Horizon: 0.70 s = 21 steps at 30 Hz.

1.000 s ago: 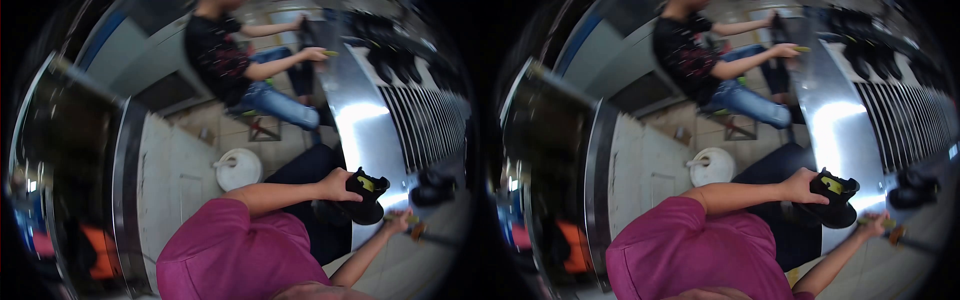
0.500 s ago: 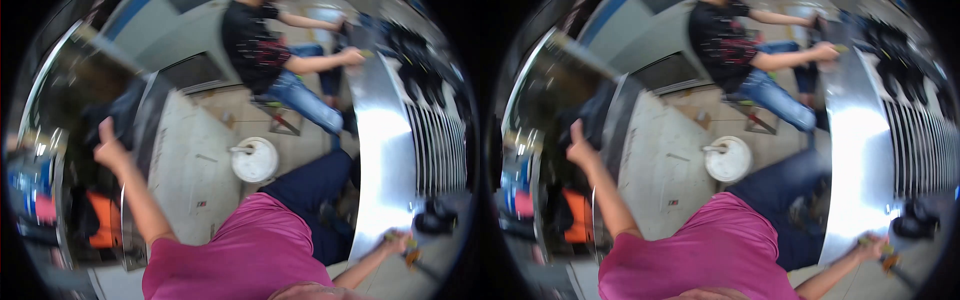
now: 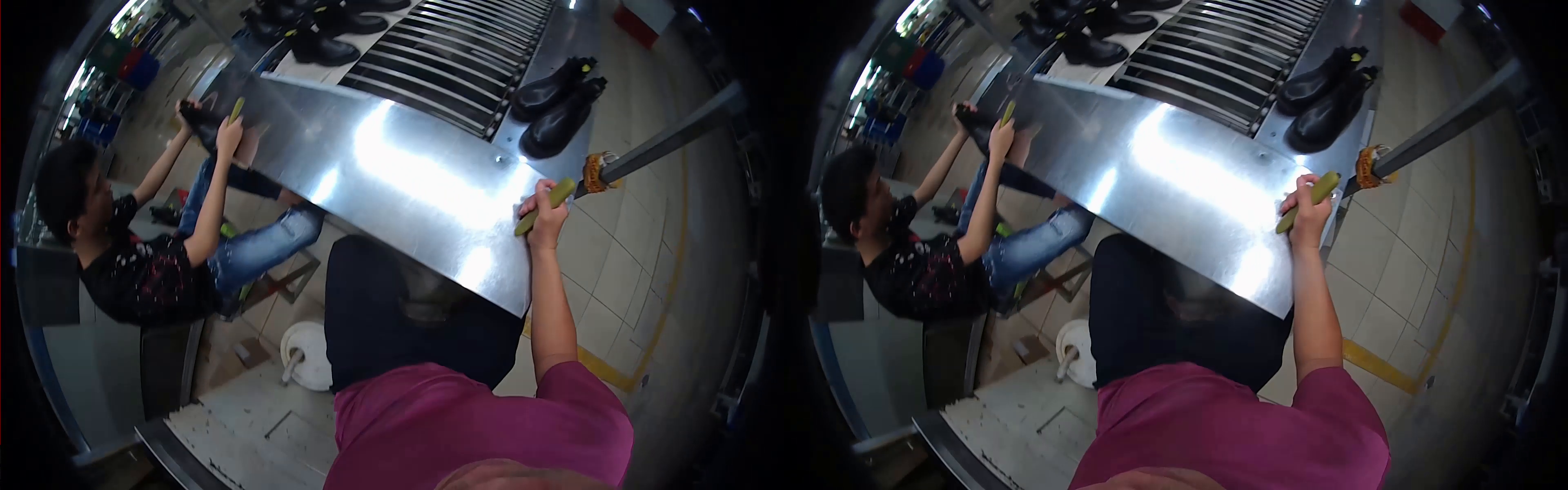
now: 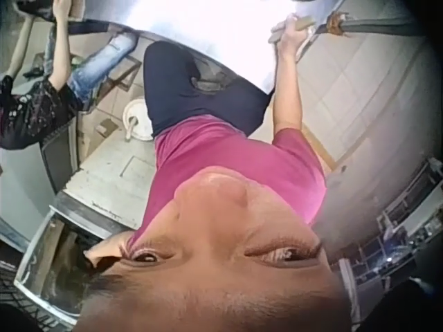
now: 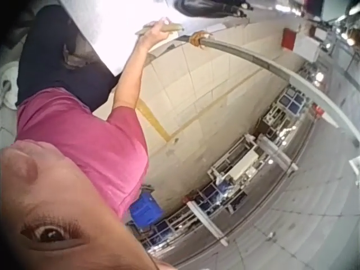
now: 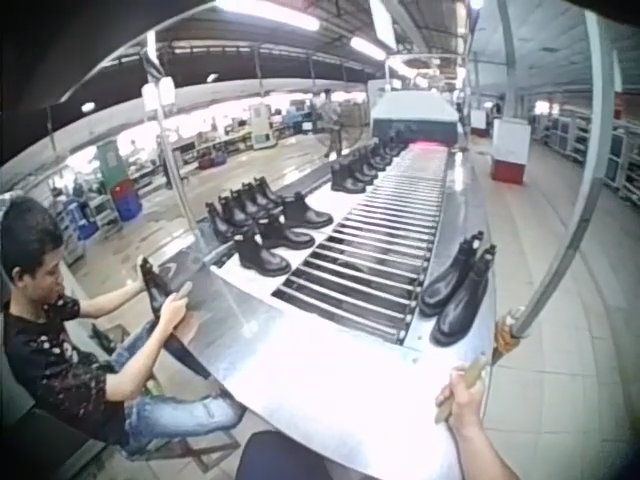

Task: Using a handheld tool to apply finish or rub the exterior of leather boots at a manufacturing workstation.

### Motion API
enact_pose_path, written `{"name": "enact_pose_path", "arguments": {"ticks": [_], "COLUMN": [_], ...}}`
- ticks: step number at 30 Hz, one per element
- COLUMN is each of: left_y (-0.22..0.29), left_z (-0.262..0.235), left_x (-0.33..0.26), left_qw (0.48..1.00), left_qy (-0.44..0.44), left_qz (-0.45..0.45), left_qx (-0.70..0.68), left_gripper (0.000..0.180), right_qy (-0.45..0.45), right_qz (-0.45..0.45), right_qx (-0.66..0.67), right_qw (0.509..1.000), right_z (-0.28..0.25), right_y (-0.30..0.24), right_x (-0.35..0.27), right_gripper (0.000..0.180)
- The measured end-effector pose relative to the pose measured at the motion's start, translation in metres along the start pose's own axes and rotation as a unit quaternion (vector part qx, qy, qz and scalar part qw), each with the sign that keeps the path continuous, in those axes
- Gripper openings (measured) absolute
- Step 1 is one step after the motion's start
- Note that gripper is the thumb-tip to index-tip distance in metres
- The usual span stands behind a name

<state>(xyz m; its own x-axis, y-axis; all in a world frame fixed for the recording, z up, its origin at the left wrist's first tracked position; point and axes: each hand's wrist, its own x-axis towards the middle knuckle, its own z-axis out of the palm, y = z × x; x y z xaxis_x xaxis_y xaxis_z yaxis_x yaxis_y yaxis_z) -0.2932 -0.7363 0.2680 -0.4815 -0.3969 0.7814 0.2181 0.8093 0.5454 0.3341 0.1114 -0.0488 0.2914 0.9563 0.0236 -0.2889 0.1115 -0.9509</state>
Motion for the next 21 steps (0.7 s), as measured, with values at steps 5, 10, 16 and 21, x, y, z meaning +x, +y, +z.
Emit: {"name": "enact_pose_path", "arguments": {"ticks": [5, 10, 16, 21], "left_y": [0.021, 0.072, 0.206, 0.355], "left_z": [0.115, 0.195, 0.219, 0.178], "left_x": [-0.069, -0.135, -0.299, -0.468], "left_qw": [0.98, 0.928, 0.849, 0.78], "left_qy": [-0.162, -0.297, -0.404, -0.465], "left_qz": [0.055, 0.14, 0.222, 0.281], "left_qx": [-0.098, -0.176, -0.257, -0.31], "left_gripper": [0.04, 0.046, 0.055, 0.062], "right_qy": [-0.01, -0.012, -0.007, 0.014], "right_qz": [0.035, 0.03, 0.027, 0.032], "right_qx": [0.02, 0.022, 0.03, -0.001], "right_qw": [0.999, 0.999, 0.999, 0.999], "right_z": [0.019, 0.015, 0.012, 0.009], "right_y": [0.001, -0.008, -0.018, -0.016], "right_x": [-0.003, -0.003, -0.005, -0.009], "right_gripper": [0.024, 0.024, 0.023, 0.022]}}
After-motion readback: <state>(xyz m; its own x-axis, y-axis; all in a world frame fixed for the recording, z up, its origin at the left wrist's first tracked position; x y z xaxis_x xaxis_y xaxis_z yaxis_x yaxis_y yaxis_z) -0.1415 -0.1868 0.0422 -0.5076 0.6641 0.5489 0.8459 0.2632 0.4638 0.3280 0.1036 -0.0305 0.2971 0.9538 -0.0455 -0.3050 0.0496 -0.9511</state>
